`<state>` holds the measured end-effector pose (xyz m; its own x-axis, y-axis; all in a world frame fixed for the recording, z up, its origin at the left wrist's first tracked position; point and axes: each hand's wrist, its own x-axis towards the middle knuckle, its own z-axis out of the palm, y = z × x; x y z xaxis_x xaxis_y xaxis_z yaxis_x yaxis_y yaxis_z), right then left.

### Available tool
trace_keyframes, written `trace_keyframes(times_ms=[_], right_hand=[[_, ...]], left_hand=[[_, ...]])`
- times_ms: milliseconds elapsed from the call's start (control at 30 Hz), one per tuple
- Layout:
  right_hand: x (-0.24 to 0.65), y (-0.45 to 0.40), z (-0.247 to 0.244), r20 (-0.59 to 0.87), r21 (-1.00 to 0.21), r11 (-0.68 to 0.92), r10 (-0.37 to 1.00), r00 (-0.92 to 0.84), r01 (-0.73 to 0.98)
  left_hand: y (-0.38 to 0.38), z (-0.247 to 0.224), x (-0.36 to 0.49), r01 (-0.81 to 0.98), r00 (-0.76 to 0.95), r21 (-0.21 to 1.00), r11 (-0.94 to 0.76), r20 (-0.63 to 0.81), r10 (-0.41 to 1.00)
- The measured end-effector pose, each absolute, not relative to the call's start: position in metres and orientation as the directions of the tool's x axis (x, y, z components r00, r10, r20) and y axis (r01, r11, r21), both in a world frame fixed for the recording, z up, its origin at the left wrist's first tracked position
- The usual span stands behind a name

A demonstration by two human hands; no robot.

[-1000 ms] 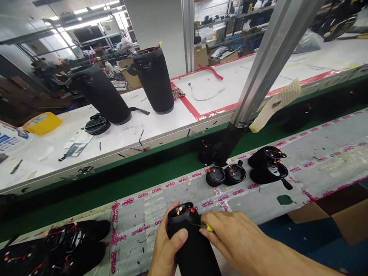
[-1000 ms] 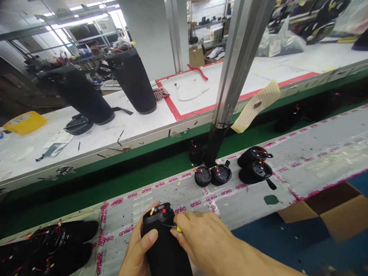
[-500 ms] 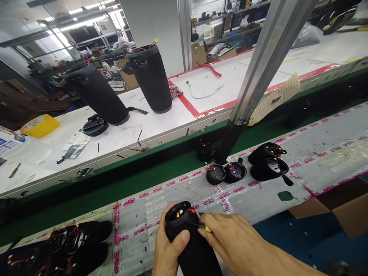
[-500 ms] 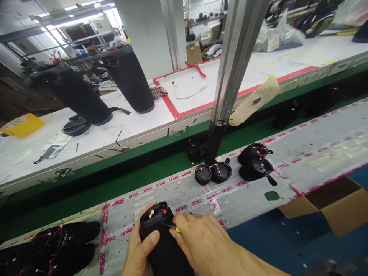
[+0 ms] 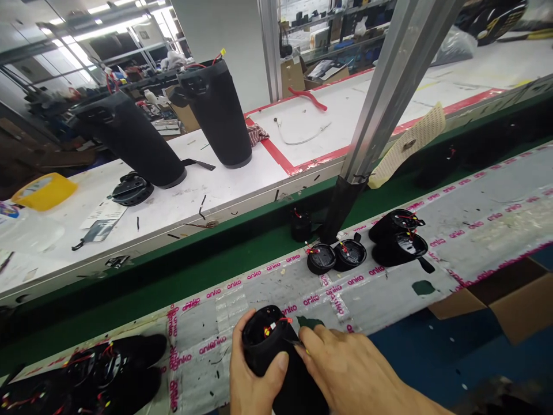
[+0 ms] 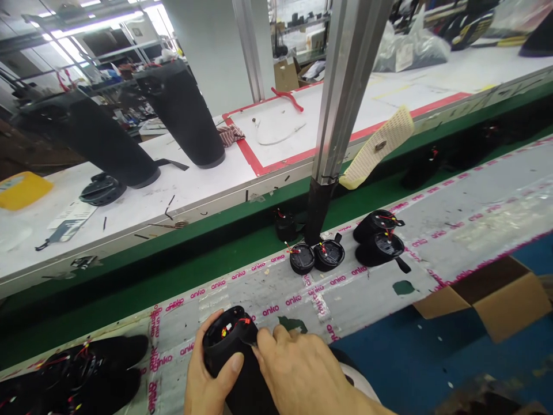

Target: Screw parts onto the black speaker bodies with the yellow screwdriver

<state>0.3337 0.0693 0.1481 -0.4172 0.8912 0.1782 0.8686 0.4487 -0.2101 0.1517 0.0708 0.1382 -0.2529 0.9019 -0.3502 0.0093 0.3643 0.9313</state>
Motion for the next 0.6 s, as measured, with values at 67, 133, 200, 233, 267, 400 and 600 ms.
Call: trace_keyframes(times_ms=[67, 133, 200, 233, 267, 400, 600], right_hand=[[0.332, 0.067, 0.147, 0.155, -0.184, 0.448, 0.892, -0.425, 0.875], [0.331, 0.067, 0.146, 0.111, -0.172, 0.449, 0.893, -0.435, 0.877], [0.331, 0.068, 0.148, 0.06, -0.157, 0.456, 0.89, -0.453, 0.876], [0.332, 0.069, 0.149, 0.034, -0.147, 0.462, 0.886, -0.462, 0.875], [0.332, 0.07, 0.151, 0.005, -0.14, 0.466, 0.882, -0.47, 0.873], [0.332, 0.074, 0.159, -0.048, -0.16, 0.477, 0.87, -0.49, 0.864], [0.323, 0.078, 0.147, -0.037, -0.163, 0.488, 0.866, -0.499, 0.858]], left_hand=[[0.07, 0.137, 0.153, 0.058, -0.275, 0.938, 0.34, -0.313, 0.909], [0.07, 0.137, 0.155, 0.089, -0.295, 0.942, 0.323, -0.284, 0.912], [0.069, 0.136, 0.156, 0.087, -0.303, 0.942, 0.325, -0.285, 0.909], [0.069, 0.136, 0.157, 0.086, -0.304, 0.94, 0.33, -0.291, 0.907], [0.069, 0.135, 0.157, 0.089, -0.304, 0.938, 0.334, -0.294, 0.906], [0.067, 0.129, 0.156, 0.134, -0.326, 0.935, 0.33, -0.273, 0.905], [0.067, 0.118, 0.158, 0.09, -0.313, 0.932, 0.352, -0.309, 0.898]])
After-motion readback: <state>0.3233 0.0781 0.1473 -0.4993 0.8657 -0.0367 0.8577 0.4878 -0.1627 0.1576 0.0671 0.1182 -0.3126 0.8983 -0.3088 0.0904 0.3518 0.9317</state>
